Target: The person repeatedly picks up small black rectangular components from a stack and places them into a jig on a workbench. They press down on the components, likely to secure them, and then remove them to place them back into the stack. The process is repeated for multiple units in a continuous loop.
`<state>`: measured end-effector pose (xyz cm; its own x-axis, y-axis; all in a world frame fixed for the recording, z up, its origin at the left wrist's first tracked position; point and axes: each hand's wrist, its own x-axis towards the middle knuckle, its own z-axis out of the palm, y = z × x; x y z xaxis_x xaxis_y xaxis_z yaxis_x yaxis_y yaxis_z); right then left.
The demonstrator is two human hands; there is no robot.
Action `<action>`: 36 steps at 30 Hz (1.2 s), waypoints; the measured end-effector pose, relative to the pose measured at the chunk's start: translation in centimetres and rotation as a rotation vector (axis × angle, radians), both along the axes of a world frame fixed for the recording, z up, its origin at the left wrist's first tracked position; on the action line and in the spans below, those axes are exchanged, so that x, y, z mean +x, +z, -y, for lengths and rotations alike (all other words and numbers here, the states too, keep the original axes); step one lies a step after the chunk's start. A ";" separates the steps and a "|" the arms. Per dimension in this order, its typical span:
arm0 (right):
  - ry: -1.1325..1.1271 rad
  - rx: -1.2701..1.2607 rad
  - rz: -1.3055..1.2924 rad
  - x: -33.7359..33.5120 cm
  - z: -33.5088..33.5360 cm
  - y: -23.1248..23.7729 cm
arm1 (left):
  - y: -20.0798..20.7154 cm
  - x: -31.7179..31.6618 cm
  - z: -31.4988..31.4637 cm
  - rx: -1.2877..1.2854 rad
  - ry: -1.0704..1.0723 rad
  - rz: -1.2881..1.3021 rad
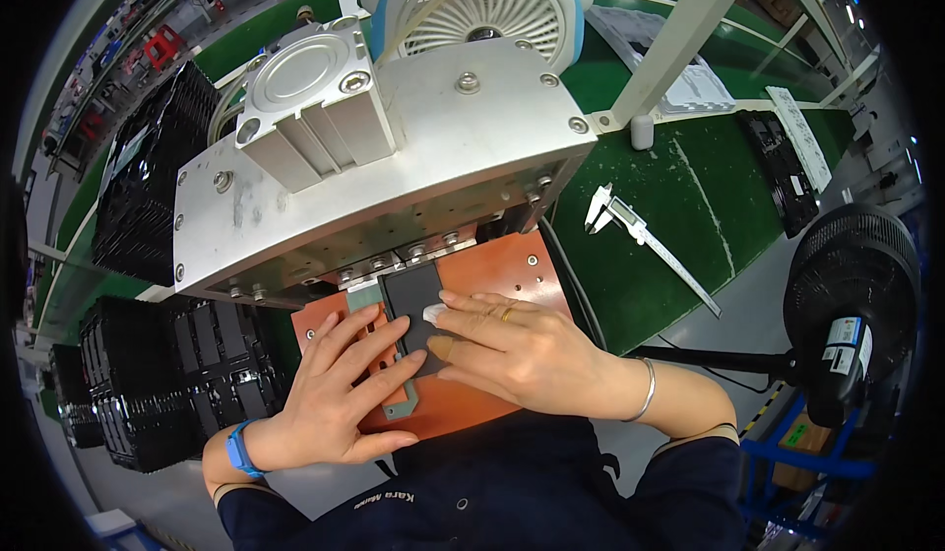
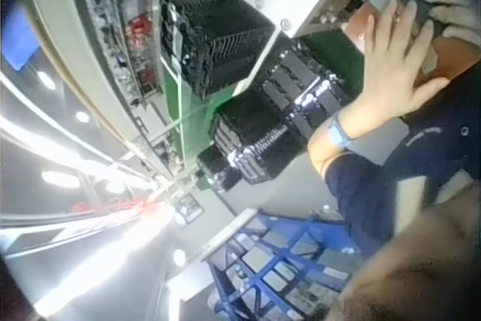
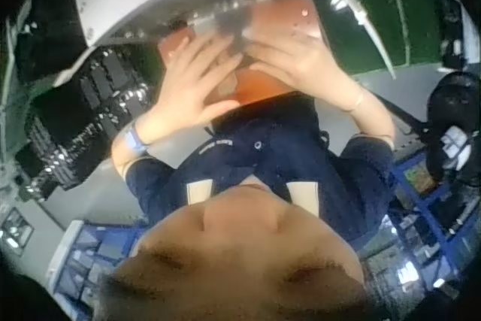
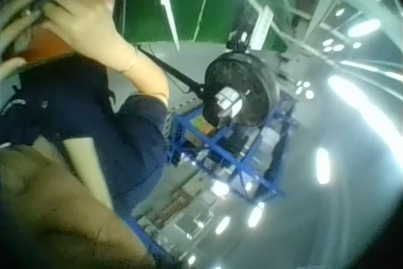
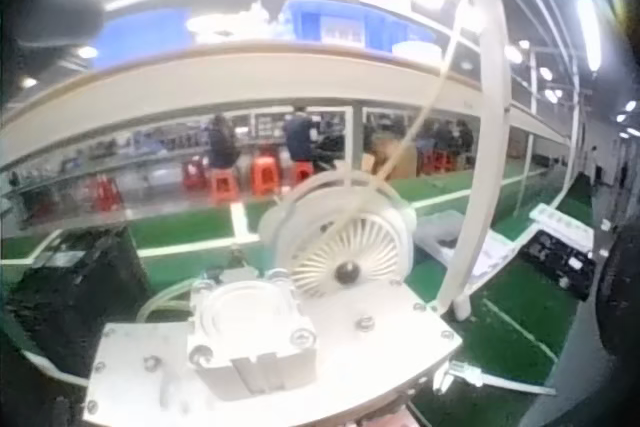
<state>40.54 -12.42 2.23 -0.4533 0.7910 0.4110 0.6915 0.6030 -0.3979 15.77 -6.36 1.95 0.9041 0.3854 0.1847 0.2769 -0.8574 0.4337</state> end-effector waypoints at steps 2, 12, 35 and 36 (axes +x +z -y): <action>0.009 -0.002 -0.004 0.0 -0.1 0.0 | 0.3 0.0 0.0 -0.038 0.003 0.006; -0.031 -0.177 -0.017 -0.9 0.9 0.7 | -0.2 0.1 0.0 -0.019 -0.005 0.012; -0.068 -0.796 -0.982 -4.2 0.4 1.9 | 1.4 -0.8 1.2 -1.161 0.335 0.521; -0.042 -0.763 -0.963 -5.0 0.4 1.9 | 1.6 -1.8 1.5 -1.182 0.341 0.532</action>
